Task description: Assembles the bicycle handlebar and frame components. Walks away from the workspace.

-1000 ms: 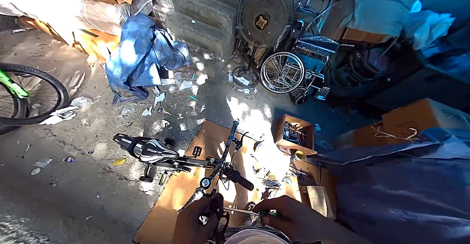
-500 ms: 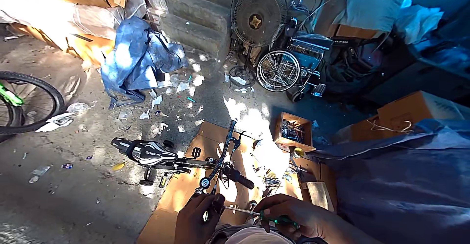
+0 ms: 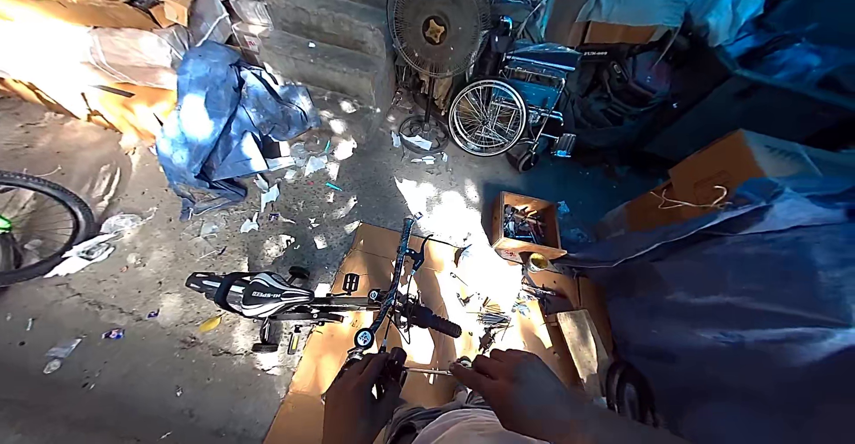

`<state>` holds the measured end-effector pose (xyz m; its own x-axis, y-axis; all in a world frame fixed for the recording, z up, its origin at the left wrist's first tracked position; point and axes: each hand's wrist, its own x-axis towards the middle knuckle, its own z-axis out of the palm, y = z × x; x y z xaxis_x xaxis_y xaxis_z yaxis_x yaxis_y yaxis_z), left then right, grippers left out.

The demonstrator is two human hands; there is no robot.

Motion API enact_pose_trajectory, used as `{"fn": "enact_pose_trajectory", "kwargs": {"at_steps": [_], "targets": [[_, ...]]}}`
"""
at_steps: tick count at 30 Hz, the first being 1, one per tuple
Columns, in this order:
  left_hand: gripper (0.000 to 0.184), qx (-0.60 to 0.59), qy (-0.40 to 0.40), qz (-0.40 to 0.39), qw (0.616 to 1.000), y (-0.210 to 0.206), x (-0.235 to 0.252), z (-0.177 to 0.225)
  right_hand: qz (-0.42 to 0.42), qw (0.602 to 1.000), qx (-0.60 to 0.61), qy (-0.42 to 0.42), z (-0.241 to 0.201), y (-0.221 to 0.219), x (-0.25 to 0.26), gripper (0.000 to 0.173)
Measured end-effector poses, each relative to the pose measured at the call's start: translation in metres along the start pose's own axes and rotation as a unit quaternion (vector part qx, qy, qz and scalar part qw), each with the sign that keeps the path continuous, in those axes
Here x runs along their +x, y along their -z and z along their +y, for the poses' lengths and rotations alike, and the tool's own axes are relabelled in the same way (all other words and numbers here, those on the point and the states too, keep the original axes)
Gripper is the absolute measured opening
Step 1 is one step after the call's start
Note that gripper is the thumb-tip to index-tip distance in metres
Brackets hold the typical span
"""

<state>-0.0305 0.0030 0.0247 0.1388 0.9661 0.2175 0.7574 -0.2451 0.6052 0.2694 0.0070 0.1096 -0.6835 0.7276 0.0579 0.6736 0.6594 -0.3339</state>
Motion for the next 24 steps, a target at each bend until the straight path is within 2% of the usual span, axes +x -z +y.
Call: {"fn": "enact_pose_trajectory", "kwargs": {"at_steps": [1,3,5,8,11,14,17,19,21,24], "targets": [[0.031,-0.012,0.011,-0.005,1.0,0.0,0.001,0.0,0.018,0.999,-0.025,-0.007,-0.002,-0.003,-0.001,0.042],[0.029,-0.028,0.022,-0.007,0.999,0.0,0.005,0.001,-0.02,0.996,0.03,-0.083,-0.003,-0.001,0.0,0.033],[0.031,-0.04,0.026,-0.006,0.999,-0.001,0.006,0.004,-0.082,0.978,0.12,-0.151,0.0,0.003,0.0,0.04],[0.03,-0.052,0.024,-0.004,0.998,-0.004,0.006,0.007,-0.129,0.957,0.2,-0.168,0.01,0.004,-0.001,0.042],[0.028,-0.039,0.011,-0.017,0.999,-0.007,0.006,0.006,-0.08,0.957,0.223,-0.165,0.015,0.001,-0.007,0.037],[0.029,-0.026,0.014,-0.022,0.999,-0.011,0.004,0.007,-0.009,0.981,0.151,-0.118,0.013,-0.005,-0.012,0.028],[0.03,-0.034,0.043,-0.056,0.997,-0.012,0.002,0.01,0.078,0.996,-0.042,-0.01,0.01,-0.013,-0.014,0.019],[0.028,-0.067,0.073,-0.084,0.992,-0.011,0.002,0.014,0.089,0.989,-0.116,0.015,0.007,-0.012,-0.014,0.022],[0.028,-0.127,0.103,-0.124,0.979,-0.01,0.003,0.016,0.08,0.987,-0.141,0.004,0.005,-0.012,-0.012,0.023],[0.05,-0.187,0.147,-0.193,0.952,-0.012,-0.001,0.02,0.06,0.989,-0.131,-0.01,0.004,-0.011,-0.013,0.024]]}}
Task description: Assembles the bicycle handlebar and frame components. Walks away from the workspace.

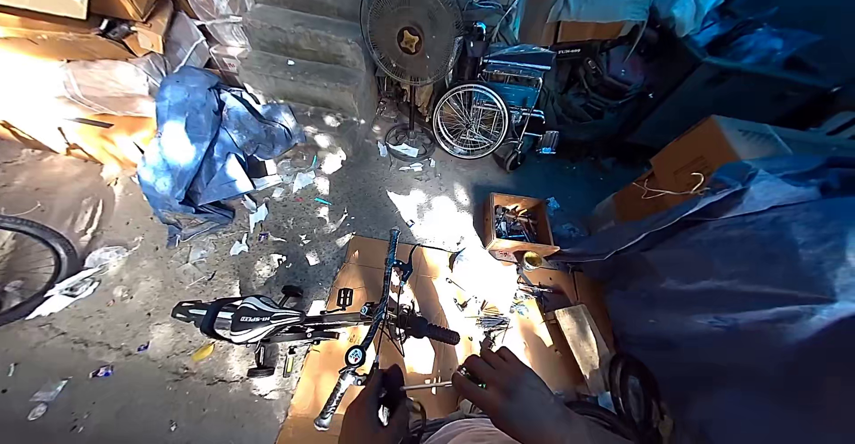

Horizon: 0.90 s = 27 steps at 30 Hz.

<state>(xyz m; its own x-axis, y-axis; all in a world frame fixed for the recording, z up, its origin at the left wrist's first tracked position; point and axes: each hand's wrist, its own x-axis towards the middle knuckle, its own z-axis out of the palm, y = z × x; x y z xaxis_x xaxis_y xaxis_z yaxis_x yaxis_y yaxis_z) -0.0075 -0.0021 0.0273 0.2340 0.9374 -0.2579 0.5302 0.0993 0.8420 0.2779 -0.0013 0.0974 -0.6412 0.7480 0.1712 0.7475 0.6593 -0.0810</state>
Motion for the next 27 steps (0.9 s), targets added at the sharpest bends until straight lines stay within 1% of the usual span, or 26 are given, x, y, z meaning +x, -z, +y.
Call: {"fn": "enact_pose_trajectory", "kwargs": {"at_steps": [1,3,5,6,7,8,9,11,13,15,18,19,20,21,22,23,24,25,26,27], "targets": [[0.054,-0.019,0.017,0.0,1.0,-0.006,0.0,-0.001,-0.011,1.0,0.009,-0.003,0.001,0.001,-0.001,0.024],[0.044,-0.074,0.034,0.029,0.996,-0.017,-0.001,-0.004,-0.04,0.998,0.039,-0.022,0.006,0.003,-0.004,0.024],[0.026,-0.207,0.019,0.049,0.977,-0.015,-0.002,-0.003,-0.068,0.986,0.121,-0.095,0.011,0.008,-0.005,0.021],[0.025,-0.283,0.011,0.065,0.957,-0.014,-0.001,-0.002,-0.09,0.966,0.193,-0.147,0.015,0.014,-0.004,0.025],[0.03,-0.359,0.016,0.083,0.929,-0.015,-0.001,0.0,-0.095,0.935,0.279,-0.195,0.019,0.017,-0.003,0.032],[0.034,-0.441,0.02,0.086,0.893,-0.016,0.0,0.001,-0.083,0.897,0.368,-0.232,0.022,0.019,-0.001,0.036],[0.033,-0.519,0.006,0.073,0.851,-0.017,0.001,0.002,-0.052,0.857,0.45,-0.247,0.024,0.019,0.001,0.037],[0.032,-0.623,-0.024,0.04,0.781,-0.019,0.002,0.007,0.001,0.788,0.568,-0.237,0.023,0.021,0.011,0.036],[0.03,-0.687,-0.033,0.004,0.726,-0.023,0.003,0.012,0.024,0.749,0.622,-0.228,0.019,0.031,0.022,0.038],[0.034,-0.725,-0.044,-0.022,0.687,-0.029,0.004,0.014,0.066,0.722,0.654,-0.213,0.014,0.043,0.033,0.039],[0.046,-0.765,-0.046,-0.077,0.638,-0.039,0.004,0.011,0.197,0.645,0.725,-0.143,0.007,0.065,0.044,0.038],[0.048,-0.771,-0.046,-0.099,0.628,-0.043,0.004,0.01,0.219,0.648,0.719,-0.121,0.007,0.07,0.044,0.04],[0.048,-0.773,-0.043,-0.11,0.623,-0.046,0.002,0.01,0.213,0.69,0.684,-0.106,0.009,0.074,0.042,0.041],[0.048,-0.774,-0.036,-0.114,0.621,-0.048,0.0,0.012,0.184,0.76,0.614,-0.102,0.013,0.075,0.039,0.038],[0.049,-0.774,-0.027,-0.114,0.622,-0.049,-0.003,0.017,0.145,0.836,0.518,-0.112,0.016,0.073,0.035,0.032],[0.05,-0.773,-0.013,-0.103,0.626,-0.048,-0.006,0.025,0.107,0.89,0.424,-0.129,0.018,0.067,0.032,0.027],[0.05,-0.775,0.011,-0.081,0.626,-0.047,-0.01,0.037,0.086,0.916,0.368,-0.132,0.02,0.062,0.03,0.025],[0.052,-0.784,0.032,-0.065,0.617,-0.047,-0.014,0.044,0.091,0.92,0.359,-0.125,0.019,0.062,0.026,0.023],[0.053,-0.793,0.038,-0.064,0.605,-0.047,-0.015,0.045,0.129,0.912,0.376,-0.105,0.015,0.068,0.024,0.022],[0.051,-0.799,0.034,-0.069,0.596,-0.049,-0.014,0.043,0.182,0.893,0.403,-0.079,0.009,0.083,0.023,0.021]]}}
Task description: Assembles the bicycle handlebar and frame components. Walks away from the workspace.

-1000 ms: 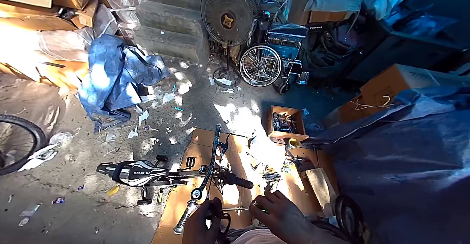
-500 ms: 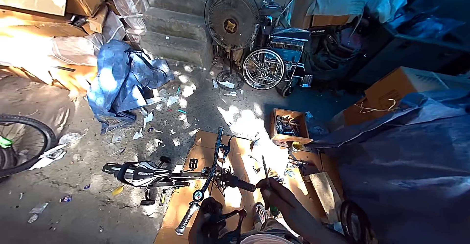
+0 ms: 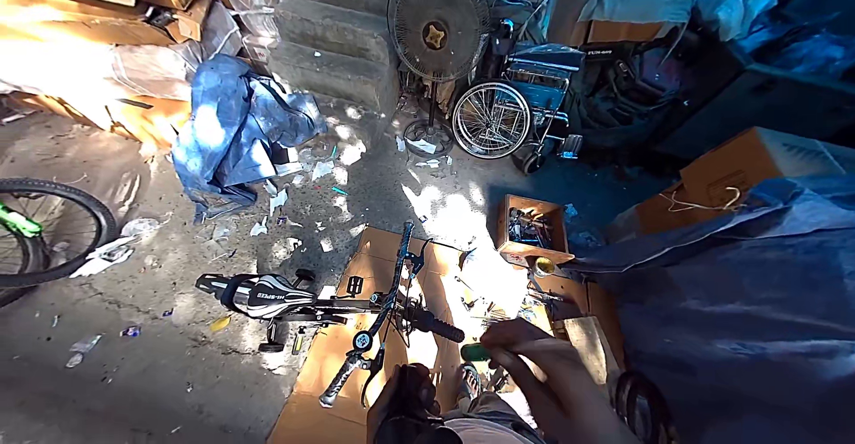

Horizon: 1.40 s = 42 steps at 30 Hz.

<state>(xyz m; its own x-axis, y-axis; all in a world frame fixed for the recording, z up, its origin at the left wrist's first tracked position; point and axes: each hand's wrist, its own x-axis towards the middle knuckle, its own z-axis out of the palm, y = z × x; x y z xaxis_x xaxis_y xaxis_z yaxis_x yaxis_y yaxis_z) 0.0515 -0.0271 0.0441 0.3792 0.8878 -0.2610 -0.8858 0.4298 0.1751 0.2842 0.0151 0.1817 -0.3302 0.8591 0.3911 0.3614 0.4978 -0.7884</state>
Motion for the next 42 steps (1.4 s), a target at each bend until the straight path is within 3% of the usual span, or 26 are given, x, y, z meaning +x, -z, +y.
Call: {"fn": "enact_pose_trajectory", "kwargs": {"at_steps": [2,4,6,8,10,13,15,18,20,23,27,29,32,33,35,37,39,41,42], "targets": [[0.043,0.024,-0.025,-0.021,0.999,0.008,-0.001,-0.004,0.062,0.995,0.066,0.049,-0.037,0.01,0.0,0.02],[0.028,0.128,-0.088,-0.002,0.988,0.001,-0.008,-0.008,0.074,0.987,0.125,0.064,-0.053,-0.001,-0.007,0.02],[0.026,0.172,-0.123,-0.018,0.977,0.001,-0.007,-0.009,0.0,0.988,0.148,0.037,-0.031,-0.029,-0.017,0.021],[0.034,0.098,-0.071,-0.028,0.992,0.017,-0.002,-0.007,-0.026,0.992,0.122,0.015,-0.011,-0.046,-0.019,0.021],[0.037,0.063,-0.02,-0.031,0.997,0.017,0.005,0.0,0.054,0.991,0.112,0.054,-0.024,-0.028,-0.003,0.022],[0.037,0.105,-0.012,-0.065,0.992,0.012,0.0,0.005,0.165,0.977,0.089,0.1,-0.076,0.01,0.011,0.024],[0.037,0.149,-0.044,-0.056,0.986,-0.001,0.003,0.008,0.109,0.984,0.12,0.071,-0.075,-0.001,0.002,0.025],[0.038,0.203,-0.079,-0.053,0.974,-0.005,0.008,0.011,-0.017,0.991,0.129,0.035,-0.027,-0.037,-0.01,0.023],[0.038,0.171,-0.067,-0.046,0.982,0.003,0.011,0.015,0.04,0.989,0.13,0.064,-0.041,-0.021,0.002,0.022],[0.039,0.133,-0.055,-0.052,0.988,0.008,0.003,0.012,0.151,0.974,0.155,0.067,-0.097,0.013,0.007,0.026],[0.037,0.128,-0.073,-0.059,0.987,0.003,0.008,0.009,0.016,0.985,0.168,0.016,-0.037,-0.042,-0.004,0.031],[0.039,0.12,-0.047,-0.044,0.991,0.008,0.008,0.011,0.058,0.984,0.164,0.046,-0.04,-0.033,0.01,0.028],[0.04,0.102,-0.034,-0.061,0.992,0.019,0.001,0.008,0.179,0.97,0.14,0.081,-0.094,0.007,0.019,0.025],[0.04,0.111,-0.047,-0.068,0.99,0.019,0.003,0.008,0.162,0.974,0.141,0.068,-0.096,0.006,0.015,0.027],[0.039,0.143,-0.078,-0.061,0.985,0.012,0.005,0.01,0.038,0.989,0.141,0.024,-0.06,-0.026,-0.001,0.031],[0.04,0.162,-0.069,-0.042,0.983,0.019,0.005,0.01,0.011,0.991,0.129,0.018,-0.03,-0.048,-0.003,0.031],[0.041,0.136,-0.029,-0.036,0.99,0.026,0.007,0.012,0.065,0.99,0.106,0.064,-0.047,-0.02,0.017,0.027],[0.04,0.093,-0.004,-0.04,0.995,0.024,-0.004,0.006,0.122,0.987,0.087,0.061,-0.09,0.01,0.02,0.029],[0.041,0.083,-0.013,-0.045,0.995,0.021,-0.001,0.006,0.109,0.989,0.089,0.047,-0.097,0.011,0.018,0.034]]}}
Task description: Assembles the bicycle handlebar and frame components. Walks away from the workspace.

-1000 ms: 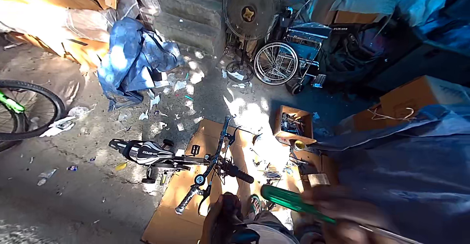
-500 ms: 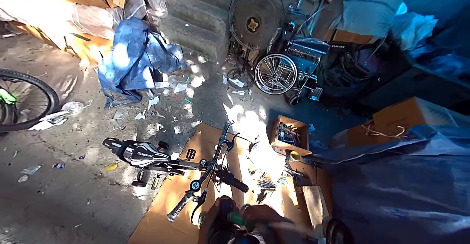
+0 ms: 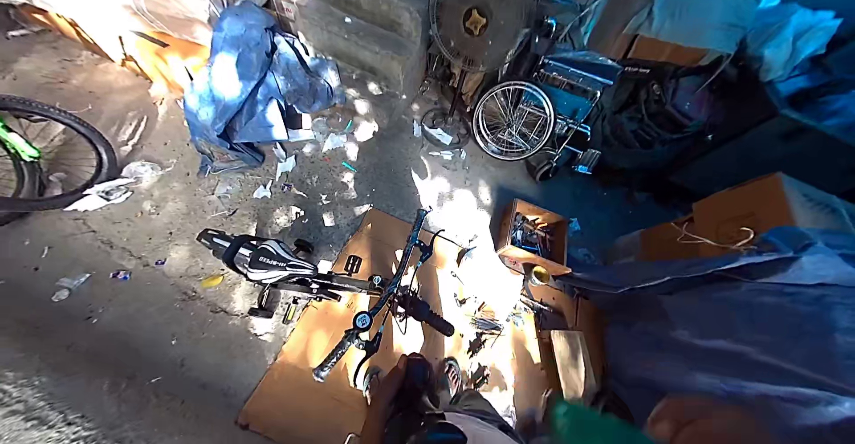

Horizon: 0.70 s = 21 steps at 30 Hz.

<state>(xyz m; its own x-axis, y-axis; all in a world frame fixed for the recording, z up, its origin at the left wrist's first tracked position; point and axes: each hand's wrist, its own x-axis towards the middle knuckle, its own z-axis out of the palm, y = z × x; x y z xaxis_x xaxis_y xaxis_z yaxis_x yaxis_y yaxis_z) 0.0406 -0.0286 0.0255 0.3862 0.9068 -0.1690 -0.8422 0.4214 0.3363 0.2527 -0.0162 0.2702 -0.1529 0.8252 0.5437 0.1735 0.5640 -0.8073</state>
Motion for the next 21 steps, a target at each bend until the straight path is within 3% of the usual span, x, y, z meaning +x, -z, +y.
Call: {"fn": "enact_pose_trajectory", "kwargs": {"at_steps": [3,5,7,9,12,14,17,19,21], "targets": [[0.04,0.022,-0.033,0.032,0.999,-0.011,0.005,0.001,-0.107,0.992,0.022,-0.061,0.057,-0.035,-0.033,0.042],[0.04,0.072,-0.022,0.069,0.995,-0.006,0.006,0.004,-0.082,0.995,0.04,-0.035,0.072,-0.037,-0.025,0.035],[0.04,0.079,0.002,0.08,0.994,0.005,0.0,0.003,-0.008,0.999,0.029,0.013,0.032,-0.018,0.0,0.029],[0.039,0.077,-0.005,0.065,0.995,0.007,0.002,0.002,0.012,1.0,0.004,0.005,0.002,-0.011,0.004,0.034],[0.041,0.074,-0.028,0.015,0.997,0.003,0.013,0.008,-0.092,0.993,0.011,-0.071,0.065,-0.04,-0.031,0.046],[0.043,0.091,-0.021,0.019,0.995,0.012,0.013,0.009,-0.049,0.994,0.041,-0.087,0.092,-0.047,-0.03,0.043],[0.041,0.114,-0.02,0.023,0.993,0.015,0.003,0.012,0.018,0.999,0.041,-0.001,0.061,-0.02,0.007,0.036],[0.038,0.204,-0.055,0.08,0.974,0.002,0.014,0.024,-0.047,0.999,-0.02,0.001,0.061,-0.007,0.022,0.033],[0.04,0.29,-0.05,0.122,0.948,-0.013,0.018,0.033,-0.142,0.982,-0.041,-0.116,0.081,-0.013,0.012,0.037]]}}
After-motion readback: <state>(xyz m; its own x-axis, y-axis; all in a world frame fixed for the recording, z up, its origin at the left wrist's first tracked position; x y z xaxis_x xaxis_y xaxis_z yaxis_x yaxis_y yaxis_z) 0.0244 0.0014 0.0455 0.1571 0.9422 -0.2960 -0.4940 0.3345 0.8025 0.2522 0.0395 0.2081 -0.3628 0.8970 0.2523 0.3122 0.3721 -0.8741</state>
